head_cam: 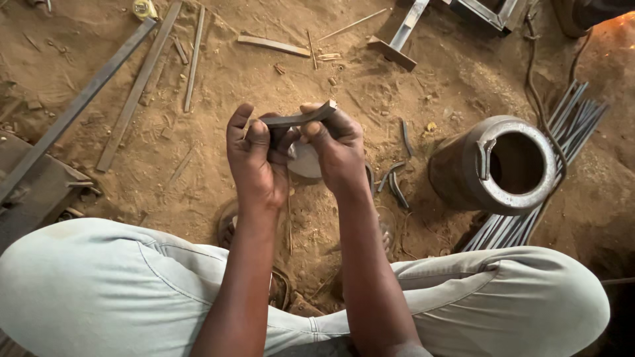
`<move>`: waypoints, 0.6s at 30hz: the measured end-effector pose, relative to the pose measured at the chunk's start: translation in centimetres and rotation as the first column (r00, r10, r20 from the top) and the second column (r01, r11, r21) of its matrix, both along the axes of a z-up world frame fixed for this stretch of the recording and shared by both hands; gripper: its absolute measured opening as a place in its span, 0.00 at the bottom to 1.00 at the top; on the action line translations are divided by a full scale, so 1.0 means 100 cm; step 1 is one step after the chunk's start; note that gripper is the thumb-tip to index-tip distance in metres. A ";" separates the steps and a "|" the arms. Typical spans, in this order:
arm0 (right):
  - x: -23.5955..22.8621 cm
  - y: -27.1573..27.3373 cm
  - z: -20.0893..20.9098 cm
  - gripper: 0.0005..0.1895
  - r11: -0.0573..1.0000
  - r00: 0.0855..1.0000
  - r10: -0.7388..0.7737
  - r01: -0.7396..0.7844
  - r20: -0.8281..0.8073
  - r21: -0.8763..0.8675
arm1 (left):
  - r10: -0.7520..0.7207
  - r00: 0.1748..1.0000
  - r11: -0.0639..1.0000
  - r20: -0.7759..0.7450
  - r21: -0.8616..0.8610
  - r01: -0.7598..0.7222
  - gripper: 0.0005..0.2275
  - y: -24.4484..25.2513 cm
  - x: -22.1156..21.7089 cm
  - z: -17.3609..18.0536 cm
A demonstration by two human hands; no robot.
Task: The person sits on the floor and uses a hammer to bend metal rods on a circular anvil. They repeatedly strike the rods to form curved shapes, occasionally inspecting the bent pieces before continuing to work on additional rods.
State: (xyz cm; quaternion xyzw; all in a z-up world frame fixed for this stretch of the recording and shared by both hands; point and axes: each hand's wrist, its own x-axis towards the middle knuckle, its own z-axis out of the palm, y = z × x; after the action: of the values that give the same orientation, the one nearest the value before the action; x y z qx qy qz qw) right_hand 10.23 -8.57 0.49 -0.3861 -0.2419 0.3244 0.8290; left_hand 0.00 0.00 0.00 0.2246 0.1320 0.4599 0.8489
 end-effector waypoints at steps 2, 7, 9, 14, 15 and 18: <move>-0.001 0.001 0.002 0.14 1.000 1.000 -0.004 0.004 -0.005 0.009 | -0.018 0.999 0.999 0.035 -0.046 0.019 0.18 0.001 0.001 -0.002; -0.005 0.001 0.012 0.13 0.995 0.993 -0.063 0.070 0.100 -0.067 | -0.128 0.967 0.963 0.220 -0.208 0.174 0.13 -0.001 -0.001 -0.002; -0.006 0.000 0.016 0.12 0.991 0.986 -0.082 0.096 0.146 -0.091 | -0.176 0.950 0.912 0.258 -0.320 0.256 0.12 -0.007 0.000 0.001; -0.005 -0.001 0.016 0.13 0.985 0.909 -0.112 0.154 0.402 -0.075 | -0.202 0.933 0.903 0.299 -0.312 0.296 0.12 -0.016 0.001 0.014; 0.000 -0.003 0.012 0.14 0.984 0.844 -0.112 0.168 0.524 -0.060 | -0.191 0.936 0.915 0.296 -0.291 0.279 0.11 -0.015 0.002 0.016; 0.028 -0.024 -0.013 0.25 0.861 0.901 0.036 0.191 0.432 -0.471 | -0.108 0.984 0.953 0.144 -0.267 0.144 0.09 -0.008 0.001 0.015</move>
State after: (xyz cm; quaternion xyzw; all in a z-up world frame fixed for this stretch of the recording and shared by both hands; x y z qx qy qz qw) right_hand 13.02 -10.95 -0.76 -0.6594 -0.3082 0.2491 0.6389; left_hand 0.10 -0.81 1.46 0.0821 0.1256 0.3953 0.9062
